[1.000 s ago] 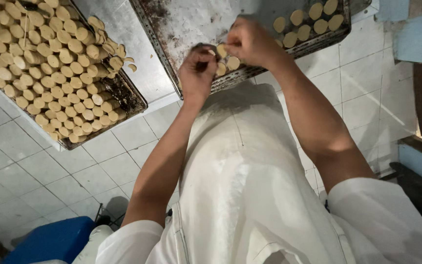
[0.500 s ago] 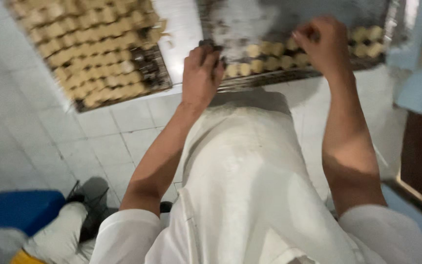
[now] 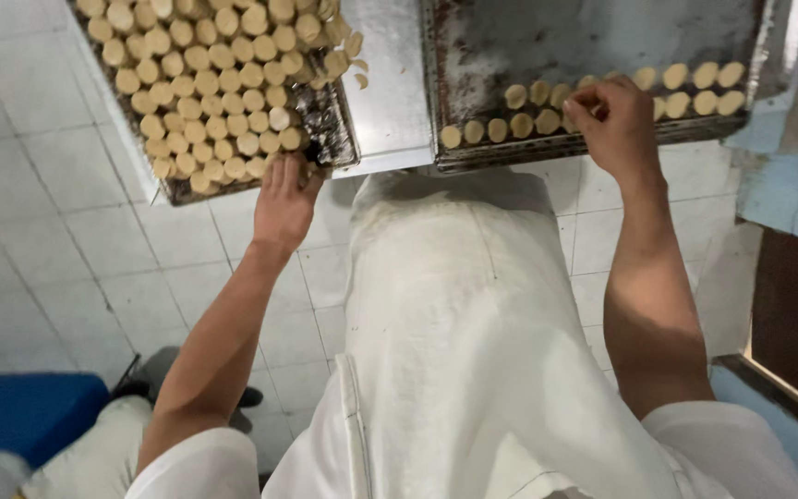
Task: The person arranges small circular pieces of dough onto baking trays by picking them up from a large tray and placing them in rows on a smaller tray.
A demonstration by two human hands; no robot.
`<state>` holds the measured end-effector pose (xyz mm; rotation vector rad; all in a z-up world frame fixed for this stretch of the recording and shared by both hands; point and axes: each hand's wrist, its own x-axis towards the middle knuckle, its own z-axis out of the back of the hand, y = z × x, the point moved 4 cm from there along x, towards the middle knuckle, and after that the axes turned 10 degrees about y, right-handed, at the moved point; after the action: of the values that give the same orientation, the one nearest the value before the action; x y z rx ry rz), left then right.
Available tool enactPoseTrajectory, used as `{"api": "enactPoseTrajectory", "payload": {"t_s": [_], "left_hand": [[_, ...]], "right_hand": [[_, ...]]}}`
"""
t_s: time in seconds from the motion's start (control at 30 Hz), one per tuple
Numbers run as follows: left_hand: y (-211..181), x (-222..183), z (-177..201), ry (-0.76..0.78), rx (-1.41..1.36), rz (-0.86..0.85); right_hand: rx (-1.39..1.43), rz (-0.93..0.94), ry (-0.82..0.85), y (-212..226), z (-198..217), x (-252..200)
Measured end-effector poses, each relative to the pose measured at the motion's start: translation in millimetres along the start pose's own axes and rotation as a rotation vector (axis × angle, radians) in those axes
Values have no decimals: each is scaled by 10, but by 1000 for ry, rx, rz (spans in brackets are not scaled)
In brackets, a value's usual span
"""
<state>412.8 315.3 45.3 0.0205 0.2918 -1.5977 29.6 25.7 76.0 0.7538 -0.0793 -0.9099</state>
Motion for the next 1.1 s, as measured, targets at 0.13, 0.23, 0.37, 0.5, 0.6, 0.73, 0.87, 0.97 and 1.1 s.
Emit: {"api": "enactPoseTrajectory", "payload": {"t_s": [0.13, 0.23, 0.37, 0.5, 0.6, 0.73, 0.87, 0.97, 1.1], "left_hand": [[-359, 401, 68, -169, -797, 167], [-764, 1077, -45, -29, -1418, 280], [-1223, 1514, 63, -126, -1622, 159], [-1287, 1552, 105, -184, -1542, 187], [-1324, 1574, 49, -249, -1454, 116], [-1309, 1607, -266, -104, -1844, 410], [-1179, 1614, -314, -201, -1828, 365], [-1144, 1604, -335, -180, -1731, 357], [-1119, 1567, -348, -154, -1747, 390]], "right_hand": [[35, 32, -2, 202, -22, 129], [448, -25, 260, 488, -309, 315], [299, 272, 306, 854, -389, 440], [338, 205, 396, 815, -401, 535], [421, 237, 451, 708, -476, 575], [417, 329, 439, 574, -584, 681], [-93, 189, 259, 397, -565, 804], [101, 289, 319, 447, -651, 823], [321, 414, 399, 595, -753, 883]]}}
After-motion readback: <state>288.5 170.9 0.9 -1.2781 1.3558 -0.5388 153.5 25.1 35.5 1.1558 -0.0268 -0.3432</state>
